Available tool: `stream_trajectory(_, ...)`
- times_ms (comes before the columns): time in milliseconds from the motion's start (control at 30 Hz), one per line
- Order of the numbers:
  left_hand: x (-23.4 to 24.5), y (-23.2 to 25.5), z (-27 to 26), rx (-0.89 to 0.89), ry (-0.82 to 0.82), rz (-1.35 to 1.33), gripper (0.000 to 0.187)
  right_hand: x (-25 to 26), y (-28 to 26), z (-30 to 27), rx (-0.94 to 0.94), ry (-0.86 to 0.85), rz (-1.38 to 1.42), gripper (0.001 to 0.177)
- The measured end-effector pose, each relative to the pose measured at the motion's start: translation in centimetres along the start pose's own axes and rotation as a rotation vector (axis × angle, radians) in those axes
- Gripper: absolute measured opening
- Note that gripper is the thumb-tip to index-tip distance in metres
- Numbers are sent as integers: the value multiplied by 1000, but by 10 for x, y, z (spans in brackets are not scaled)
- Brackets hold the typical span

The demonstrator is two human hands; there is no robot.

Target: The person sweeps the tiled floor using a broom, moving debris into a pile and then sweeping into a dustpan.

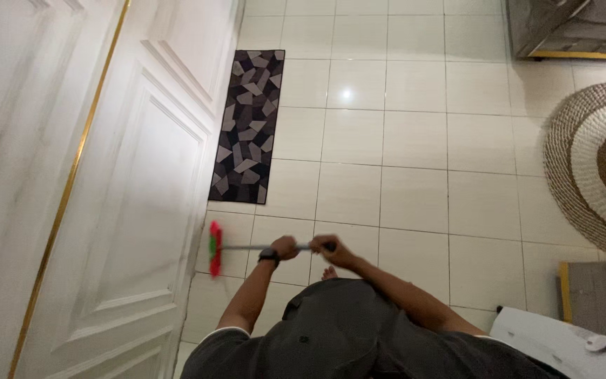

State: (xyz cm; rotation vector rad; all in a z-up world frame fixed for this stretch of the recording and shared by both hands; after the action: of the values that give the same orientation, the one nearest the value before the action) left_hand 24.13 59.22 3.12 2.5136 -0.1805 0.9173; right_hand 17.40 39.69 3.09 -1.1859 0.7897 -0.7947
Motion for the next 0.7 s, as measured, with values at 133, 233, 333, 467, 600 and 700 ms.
stream_trajectory(133, -6, -15, -22, -25, -41, 50, 29, -18, 5, 5, -96, -152, -62, 27)
stream_trajectory(233, -6, -1, -17, -190, 220, -20, 23, -9, -10, 10, -126, -106, -126, 27)
stream_trajectory(333, -15, 32, -2, -328, 374, -110, 18, 12, -49, 1, 63, 6, -234, 23)
stream_trajectory(467, -32, 102, 34, -495, 439, -174, 18, 49, -118, -37, 454, 140, -285, 18)
stream_trajectory(600, -49, 184, 73, -626, 358, -304, 19, 92, -170, -92, 217, 255, -486, 28)
stream_trajectory(700, -50, 243, 99, -724, 212, -305, 11, 126, -214, -126, 256, 289, -550, 23)
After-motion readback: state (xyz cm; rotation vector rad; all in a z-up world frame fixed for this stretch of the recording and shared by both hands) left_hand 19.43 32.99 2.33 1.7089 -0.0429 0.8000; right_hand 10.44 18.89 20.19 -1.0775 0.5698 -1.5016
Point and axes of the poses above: each hand's wrist, its own z-axis towards the middle knuckle, its own x-axis out of the back of the hand, y = z × x, the point moved 2 cm from there along z, towards the middle knuckle, and after that the axes turned 5 degrees about -y, right-handed, at the moved point
